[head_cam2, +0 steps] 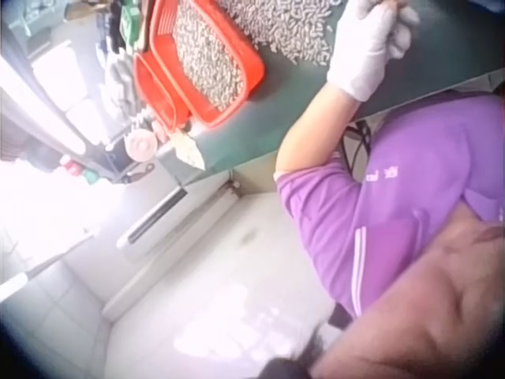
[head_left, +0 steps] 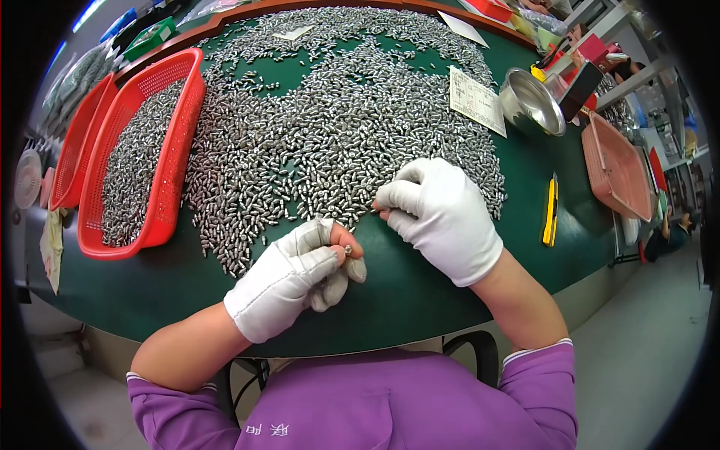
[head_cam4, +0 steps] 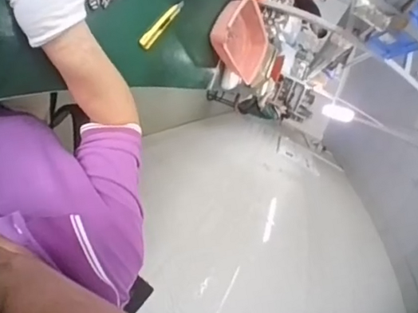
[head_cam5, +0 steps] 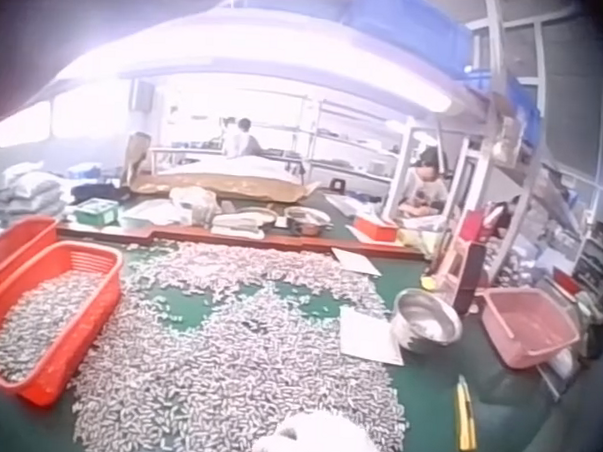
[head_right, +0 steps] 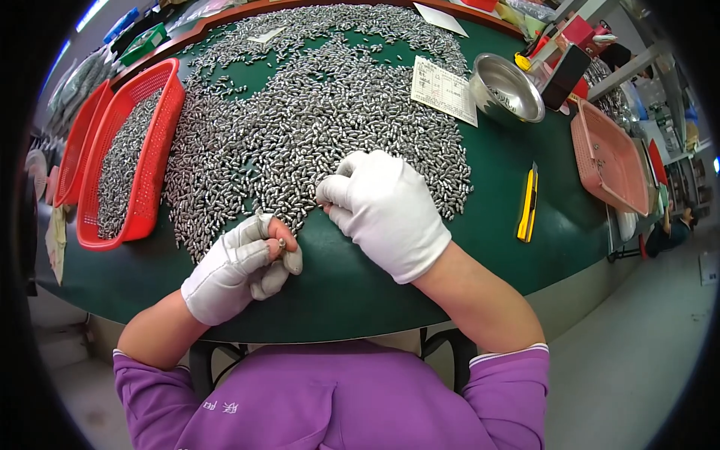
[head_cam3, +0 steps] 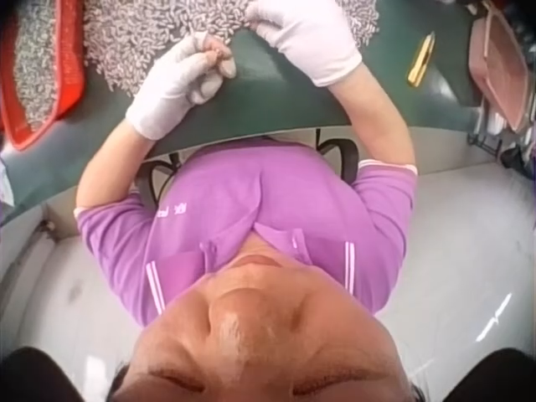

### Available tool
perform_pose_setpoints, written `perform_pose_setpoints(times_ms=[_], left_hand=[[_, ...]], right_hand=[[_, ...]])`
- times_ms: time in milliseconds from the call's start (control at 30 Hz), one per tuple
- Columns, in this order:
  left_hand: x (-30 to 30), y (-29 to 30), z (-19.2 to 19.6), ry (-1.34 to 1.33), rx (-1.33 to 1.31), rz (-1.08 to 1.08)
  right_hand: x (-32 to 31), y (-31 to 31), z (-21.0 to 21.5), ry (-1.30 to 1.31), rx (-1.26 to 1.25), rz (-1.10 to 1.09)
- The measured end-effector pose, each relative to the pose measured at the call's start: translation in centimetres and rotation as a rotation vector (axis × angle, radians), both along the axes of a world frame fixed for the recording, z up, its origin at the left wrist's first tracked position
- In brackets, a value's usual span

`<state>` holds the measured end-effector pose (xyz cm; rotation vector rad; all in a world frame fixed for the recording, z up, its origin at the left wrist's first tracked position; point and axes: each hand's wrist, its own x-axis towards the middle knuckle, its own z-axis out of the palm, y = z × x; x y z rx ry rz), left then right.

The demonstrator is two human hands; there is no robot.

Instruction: Inspecting and sorting small metal components on an industrial workbench.

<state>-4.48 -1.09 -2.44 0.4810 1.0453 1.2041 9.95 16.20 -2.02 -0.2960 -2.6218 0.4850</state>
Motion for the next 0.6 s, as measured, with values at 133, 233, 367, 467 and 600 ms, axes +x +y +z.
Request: perform_pose_setpoints(times_ms=[133,233,367,467,600], left_hand=[[-0.1,-0.2,0.0,-0.069,0.032,0.022],[-0.1,-0.2,-0.1,-0.062,0.035,0.028],[0.0,-0.2,0.0,-0.029,-0.034,0.037],[0.3,0.3,0.6,-0.003,-0.056,0.03],[0.2,0.1,0.5,-0.009,-0.063,0.026]], right_hand=[[-0.2,-0.4,-0.2,-0.094,0.071,0.015],[-0.2,-0.9,-0.2,-0.139,0.137,-0.03],[-0.1,-1.4,0.1,0.035,-0.132,0.073],[-0.1,-2.0,0.7,0.021,-0.447,0.158],[-0.3,-2.1,0.6,-0.023,-0.581,0.22]])
